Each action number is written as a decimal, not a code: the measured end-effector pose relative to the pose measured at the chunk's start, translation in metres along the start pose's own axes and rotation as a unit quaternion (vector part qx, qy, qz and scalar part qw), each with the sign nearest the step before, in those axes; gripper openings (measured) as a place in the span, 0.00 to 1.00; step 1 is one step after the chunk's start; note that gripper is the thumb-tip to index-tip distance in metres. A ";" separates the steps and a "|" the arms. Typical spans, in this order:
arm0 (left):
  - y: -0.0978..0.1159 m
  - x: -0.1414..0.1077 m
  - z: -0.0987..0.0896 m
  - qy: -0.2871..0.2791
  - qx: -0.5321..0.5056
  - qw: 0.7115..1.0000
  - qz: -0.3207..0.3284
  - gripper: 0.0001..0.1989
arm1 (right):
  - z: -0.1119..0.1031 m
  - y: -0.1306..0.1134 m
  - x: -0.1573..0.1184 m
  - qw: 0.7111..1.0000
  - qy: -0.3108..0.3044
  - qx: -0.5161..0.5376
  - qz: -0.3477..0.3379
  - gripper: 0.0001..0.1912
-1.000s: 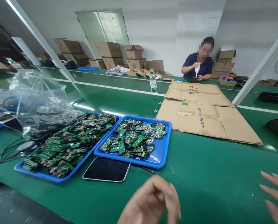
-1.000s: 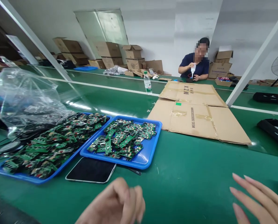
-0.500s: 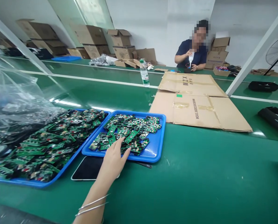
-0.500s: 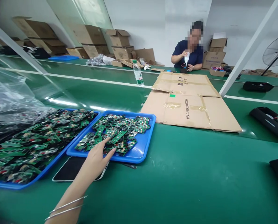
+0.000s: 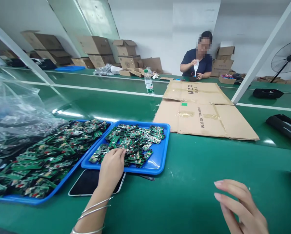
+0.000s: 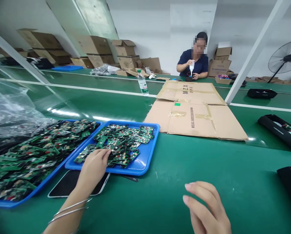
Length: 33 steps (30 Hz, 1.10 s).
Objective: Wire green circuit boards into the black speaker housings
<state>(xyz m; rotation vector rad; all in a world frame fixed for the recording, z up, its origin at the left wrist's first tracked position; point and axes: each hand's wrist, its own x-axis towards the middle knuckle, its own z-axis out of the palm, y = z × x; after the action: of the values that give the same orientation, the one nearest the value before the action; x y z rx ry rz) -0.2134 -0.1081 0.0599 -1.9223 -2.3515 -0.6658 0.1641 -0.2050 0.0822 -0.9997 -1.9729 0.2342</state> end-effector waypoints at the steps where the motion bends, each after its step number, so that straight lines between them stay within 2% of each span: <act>1: 0.004 -0.002 -0.006 0.004 -0.011 1.000 -0.008 0.21 | 0.007 0.004 0.006 1.000 0.000 0.008 0.000 0.19; 3: 0.020 -0.008 -0.020 0.001 -0.042 0.999 -0.022 0.21 | 0.021 0.013 0.010 0.998 -0.002 0.034 0.043 0.16; 5: 0.045 -0.017 -0.028 -0.035 -0.104 0.994 -0.020 0.19 | 0.033 0.020 0.006 0.990 -0.019 0.066 0.123 0.12; 6: 0.060 -0.023 -0.030 -0.081 -0.207 0.974 -0.031 0.17 | 0.037 0.022 0.004 0.982 -0.030 0.089 0.167 0.12; 9: 0.108 -0.042 -0.017 -0.197 -0.432 0.879 -0.055 0.14 | 0.047 0.027 -0.002 0.940 -0.048 0.184 0.285 0.17; 12: 0.143 -0.060 0.009 -0.329 -0.583 0.737 -0.096 0.14 | 0.053 0.031 -0.001 0.885 -0.041 0.284 0.366 0.21; 14: 0.153 -0.068 0.026 -0.363 -0.608 0.698 -0.109 0.15 | 0.056 0.035 0.000 0.858 -0.029 0.326 0.395 0.20; 16: 0.154 -0.073 0.037 -0.379 -0.611 0.685 -0.117 0.16 | 0.059 0.038 0.001 0.844 -0.019 0.353 0.404 0.18; 19: 0.148 -0.075 0.044 -0.396 -0.613 0.672 -0.128 0.16 | 0.061 0.042 0.001 0.837 -0.021 0.375 0.398 0.17; 25: 0.142 -0.076 0.049 -0.440 -0.618 0.639 -0.128 0.17 | 0.061 0.052 -0.003 0.852 -0.027 0.343 0.394 0.20; 33: 0.138 -0.085 0.057 -0.504 -0.612 0.599 -0.112 0.24 | 0.059 0.059 -0.004 0.882 -0.020 0.290 0.370 0.16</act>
<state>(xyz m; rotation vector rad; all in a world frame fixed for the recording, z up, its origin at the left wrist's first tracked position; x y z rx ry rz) -0.0503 -0.1474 0.0257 -3.1295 -3.0924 -2.1827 0.1517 -0.1570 0.0151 -1.2808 -1.3172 1.1974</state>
